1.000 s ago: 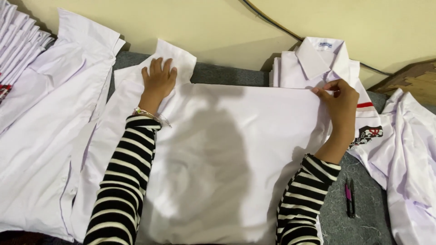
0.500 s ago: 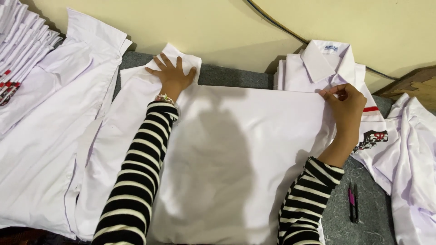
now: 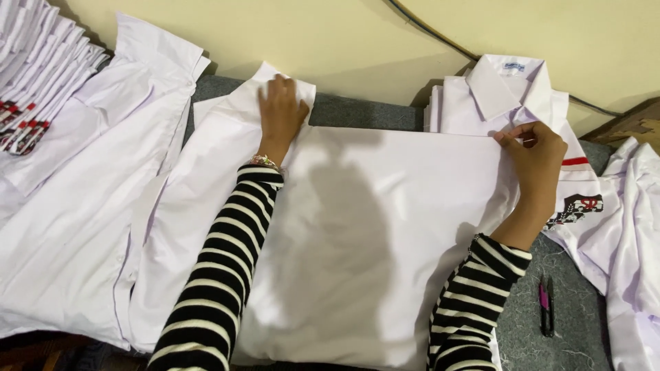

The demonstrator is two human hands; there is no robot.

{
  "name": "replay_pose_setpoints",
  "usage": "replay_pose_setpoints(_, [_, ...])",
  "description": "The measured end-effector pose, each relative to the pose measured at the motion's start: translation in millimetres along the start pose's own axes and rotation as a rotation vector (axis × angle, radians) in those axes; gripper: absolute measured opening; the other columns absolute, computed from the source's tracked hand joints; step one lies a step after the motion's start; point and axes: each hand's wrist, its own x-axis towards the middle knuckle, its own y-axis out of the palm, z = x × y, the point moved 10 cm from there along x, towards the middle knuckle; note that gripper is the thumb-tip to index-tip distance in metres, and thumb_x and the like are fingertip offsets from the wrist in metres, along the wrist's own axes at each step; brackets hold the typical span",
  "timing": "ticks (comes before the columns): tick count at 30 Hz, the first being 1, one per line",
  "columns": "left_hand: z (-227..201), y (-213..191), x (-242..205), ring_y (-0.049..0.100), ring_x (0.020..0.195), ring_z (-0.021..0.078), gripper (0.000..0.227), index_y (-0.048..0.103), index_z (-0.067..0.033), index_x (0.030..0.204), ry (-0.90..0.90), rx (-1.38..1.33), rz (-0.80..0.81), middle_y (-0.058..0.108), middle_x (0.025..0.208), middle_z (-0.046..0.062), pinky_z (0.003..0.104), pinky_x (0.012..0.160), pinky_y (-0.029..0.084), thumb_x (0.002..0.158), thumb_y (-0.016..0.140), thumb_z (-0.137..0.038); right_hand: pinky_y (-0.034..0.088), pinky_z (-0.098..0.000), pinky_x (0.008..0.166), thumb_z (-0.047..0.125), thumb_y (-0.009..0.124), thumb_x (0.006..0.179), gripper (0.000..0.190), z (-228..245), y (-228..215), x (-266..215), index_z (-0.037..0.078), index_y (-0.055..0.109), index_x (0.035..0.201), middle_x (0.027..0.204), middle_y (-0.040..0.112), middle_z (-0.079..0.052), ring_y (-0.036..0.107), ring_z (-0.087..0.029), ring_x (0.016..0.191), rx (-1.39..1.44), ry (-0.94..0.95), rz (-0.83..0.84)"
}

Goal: Folding and trimming loose threads from white school shirts on a work table in a garment factory.

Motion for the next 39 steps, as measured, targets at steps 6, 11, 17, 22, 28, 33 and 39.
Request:
replay_pose_setpoints(6, [-14.4, 1.2, -6.9, 0.058, 0.119, 0.0258, 0.033, 0.066, -0.0158, 0.131, 0.18, -0.433, 0.141, 0.066, 0.129, 0.004, 0.059, 0.104, 0.039, 0.103, 0.049, -0.021, 0.039, -0.024, 0.063, 0.021, 0.091, 0.097, 0.027, -5.3, 0.6, 1.8, 0.014, 0.065, 0.092, 0.081, 0.058, 0.003, 0.042, -0.008, 0.071, 0.011, -0.023, -0.003])
replay_pose_setpoints(11, [-11.3, 14.4, -10.0, 0.012, 0.153, 0.0343, 0.054, 0.036, -0.0405, 0.153, 0.052, -0.301, 0.64, 0.026, 0.166, 0.001, 0.076, 0.111, 0.005, 0.104, 0.017, -0.052, 0.038, -0.0223, 0.064, 0.022, 0.091, 0.094, 0.027, -7.3, 0.1, 2.3, 0.016, 0.066, 0.09, 0.08, 0.056, 0.005, 0.042, -0.007, 0.073, 0.035, 0.016, -0.011])
replay_pose_setpoints(17, [-5.5, 7.3, -11.2, 0.003, 0.154, 0.0384, 0.055, 0.031, -0.0498, 0.153, -0.03, -0.246, 0.699, 0.018, 0.169, 0.003, 0.085, 0.105, 0.001, 0.101, 0.018, -0.061, 0.043, -0.0222, 0.068, 0.02, 0.091, 0.094, 0.026, -8.1, 0.2, 5.5, 0.014, 0.067, 0.092, 0.085, 0.064, 0.003, 0.048, -0.007, 0.075, 0.011, -0.064, -0.027])
replay_pose_setpoints(22, [3.4, 0.1, -5.2, 0.014, 0.153, 0.0336, 0.054, 0.037, -0.0448, 0.152, -0.053, -0.377, 0.736, 0.029, 0.165, 0.003, 0.083, 0.107, -0.001, 0.102, 0.022, -0.054, 0.049, -0.027, 0.071, 0.019, 0.093, 0.092, 0.027, -4.2, -3.5, 7.4, 0.011, 0.069, 0.101, 0.092, 0.066, 0.0, 0.054, -0.011, 0.079, -0.023, -0.122, -0.075])
replay_pose_setpoints(28, [60.9, -22.0, 0.3, 0.044, 0.137, 0.0211, 0.046, 0.06, -0.0191, 0.137, 0.092, -0.373, 0.429, 0.055, 0.145, 0.006, 0.068, 0.107, 0.018, 0.104, 0.032, -0.037, 0.048, -0.0248, 0.076, 0.024, 0.092, 0.094, 0.026, -3.3, -3.5, 4.4, 0.012, 0.069, 0.096, 0.087, 0.067, 0.002, 0.052, -0.01, 0.077, -0.015, -0.111, -0.05])
replay_pose_setpoints(33, [137.4, -65.1, -32.9, 0.039, 0.132, 0.0417, 0.058, 0.043, -0.0109, 0.151, -0.284, -0.258, 0.562, 0.042, 0.151, 0.02, 0.066, 0.097, 0.035, 0.099, 0.038, -0.036, 0.045, -0.0328, 0.076, 0.04, 0.077, 0.103, 0.032, -10.6, 2.4, 1.0, 0.01, 0.071, 0.112, 0.096, 0.057, -0.003, 0.05, -0.017, 0.088, -0.099, -0.009, 0.127])
replay_pose_setpoints(39, [181.8, -24.5, -52.2, 0.058, 0.1, 0.0461, 0.046, 0.065, -0.0012, 0.105, -0.37, -0.328, 0.351, 0.068, 0.105, 0.019, 0.059, 0.078, 0.046, 0.106, 0.046, -0.043, 0.041, -0.0437, 0.064, 0.042, 0.066, 0.113, 0.05, -26.5, -2.8, 0.2, -0.006, 0.071, 0.098, 0.089, 0.066, -0.016, 0.055, -0.026, 0.081, -0.246, 0.068, 0.18])
